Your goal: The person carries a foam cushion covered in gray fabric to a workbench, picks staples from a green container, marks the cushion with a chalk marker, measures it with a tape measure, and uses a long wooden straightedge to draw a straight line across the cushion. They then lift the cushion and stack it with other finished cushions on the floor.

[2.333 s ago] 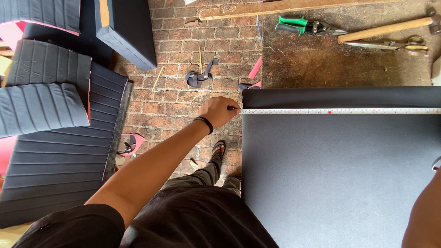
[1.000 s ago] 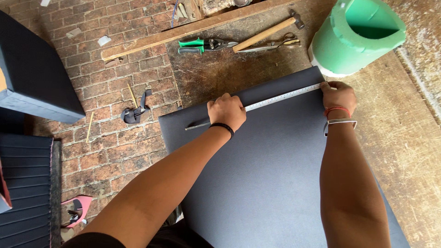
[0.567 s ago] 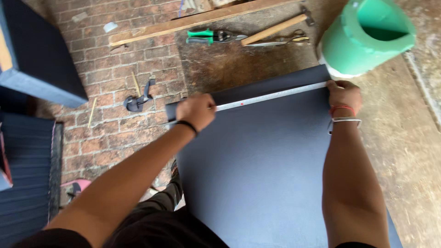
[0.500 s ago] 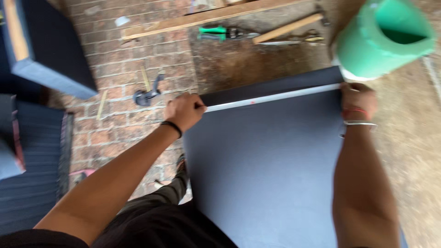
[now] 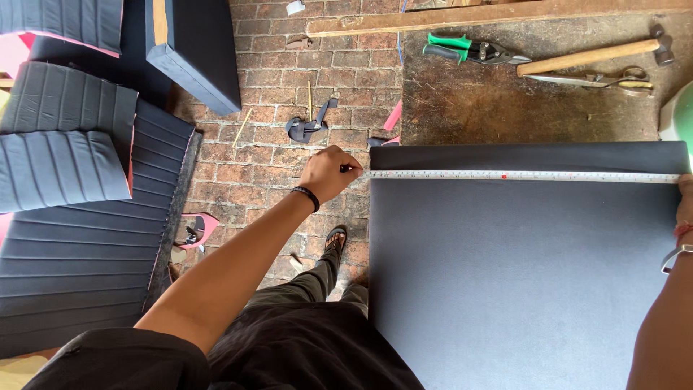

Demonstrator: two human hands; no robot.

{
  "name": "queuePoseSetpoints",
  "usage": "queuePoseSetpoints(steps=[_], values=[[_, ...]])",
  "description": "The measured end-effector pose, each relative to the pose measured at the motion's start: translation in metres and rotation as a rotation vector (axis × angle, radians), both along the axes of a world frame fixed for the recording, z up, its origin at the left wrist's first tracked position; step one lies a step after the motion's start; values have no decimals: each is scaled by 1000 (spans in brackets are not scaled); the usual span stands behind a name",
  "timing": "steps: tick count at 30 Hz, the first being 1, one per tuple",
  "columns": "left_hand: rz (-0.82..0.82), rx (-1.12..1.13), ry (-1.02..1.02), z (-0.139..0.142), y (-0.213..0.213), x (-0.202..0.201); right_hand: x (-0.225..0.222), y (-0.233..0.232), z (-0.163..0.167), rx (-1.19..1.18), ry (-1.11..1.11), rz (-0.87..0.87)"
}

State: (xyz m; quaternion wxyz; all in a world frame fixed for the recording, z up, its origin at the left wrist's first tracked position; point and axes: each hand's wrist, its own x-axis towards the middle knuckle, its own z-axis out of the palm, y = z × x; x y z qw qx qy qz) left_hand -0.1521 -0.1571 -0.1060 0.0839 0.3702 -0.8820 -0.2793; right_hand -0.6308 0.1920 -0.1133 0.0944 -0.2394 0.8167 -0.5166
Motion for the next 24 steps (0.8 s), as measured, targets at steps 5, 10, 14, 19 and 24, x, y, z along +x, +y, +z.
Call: queuePoseSetpoints(steps=[5,10,14,19,24], values=[[-10,18,0,7,2,-3,8,-1,10,53,-15,-28],[1,43,-57,12,5,-10,10,0,16,181,27,-163],[21,85,-91,22,10,-15,7,7,16,369,126,-263],[-53,97,-67,43,32,-41,0,29,16,532,176,-375],[-111,44,-75,58,82,-107,-3,38,18,565,224,-463]])
